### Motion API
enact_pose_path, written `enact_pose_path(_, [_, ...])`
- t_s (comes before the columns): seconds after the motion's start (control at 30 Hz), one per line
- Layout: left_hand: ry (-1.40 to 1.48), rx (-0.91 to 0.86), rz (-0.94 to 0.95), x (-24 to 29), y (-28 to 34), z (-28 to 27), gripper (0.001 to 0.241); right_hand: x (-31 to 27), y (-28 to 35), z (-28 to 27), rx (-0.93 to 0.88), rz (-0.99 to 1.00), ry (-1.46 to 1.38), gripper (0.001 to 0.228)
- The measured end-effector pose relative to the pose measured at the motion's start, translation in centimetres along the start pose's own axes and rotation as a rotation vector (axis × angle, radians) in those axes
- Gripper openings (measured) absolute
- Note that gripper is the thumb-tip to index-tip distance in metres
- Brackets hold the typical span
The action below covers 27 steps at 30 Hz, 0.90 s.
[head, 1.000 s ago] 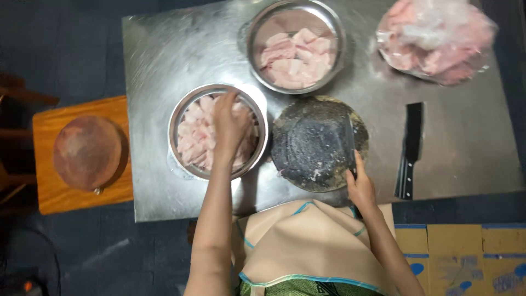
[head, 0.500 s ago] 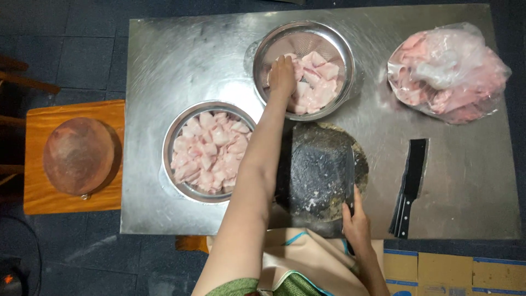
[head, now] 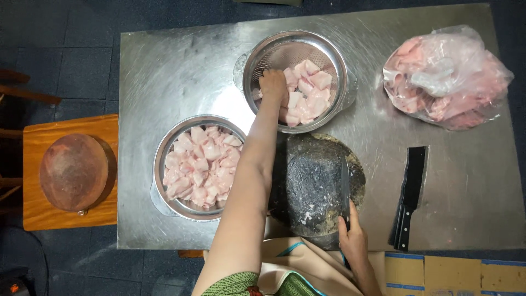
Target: Slicing raw meat on a cutting board and transferring the pieces into a metal bowl
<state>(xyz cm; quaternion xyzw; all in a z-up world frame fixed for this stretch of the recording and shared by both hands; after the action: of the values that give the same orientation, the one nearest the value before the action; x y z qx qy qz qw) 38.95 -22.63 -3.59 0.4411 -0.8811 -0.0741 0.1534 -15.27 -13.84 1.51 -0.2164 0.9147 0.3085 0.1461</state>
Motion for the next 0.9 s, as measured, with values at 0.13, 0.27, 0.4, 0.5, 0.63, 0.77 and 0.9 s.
enact_pose_path(0.13, [0.251,-0.058,-0.023,-0.4,2.6,-2.7,0.041,-0.3,0.1,-0.6,0.02,0.01,0.01,0.067])
enact_pose_path(0.27, [0.55,0.01,-0.029,-2.0,3.7,-5.6,0.066,-0.5,0.3,-0.8,0.021,0.038,0.05,0.067])
enact_pose_path(0.4, [0.891,-0.066,0.066,2.1,11.9,-14.0,0.075,0.1,0.0,-0.6,0.076,0.011,0.033,0.067])
enact_pose_path(0.5, [0.977,-0.186,0.191,5.3,17.0,-13.7,0.071,-1.6,1.1,-1.6,0.014,0.055,-0.007,0.068])
enact_pose_path(0.63, [0.837,-0.263,0.246,8.4,25.2,-7.1,0.085,-2.9,2.5,-2.8,0.159,-0.047,-0.104,0.058])
enact_pose_path(0.77, [0.532,-0.187,0.295,8.1,30.7,0.3,0.085,-3.3,2.9,-3.2,0.129,-0.145,-0.219,0.063])
enact_pose_path(0.9, [0.754,-0.251,0.261,6.7,33.7,-1.2,0.079,-4.5,4.6,-4.8,0.12,-0.2,-0.232,0.065])
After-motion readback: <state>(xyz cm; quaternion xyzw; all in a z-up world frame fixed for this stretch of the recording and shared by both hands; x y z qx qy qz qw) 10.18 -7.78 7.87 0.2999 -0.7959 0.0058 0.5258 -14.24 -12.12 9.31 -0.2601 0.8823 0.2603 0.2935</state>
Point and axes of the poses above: each hand's wrist, its own y-axis away from the middle knuckle, its own z-axis out of the palm, x = y × z, the point moved 10 cm from there along -y, towards the middle knuckle, and after that the axes turned 15 degrees about y, right-handed, at the moved point
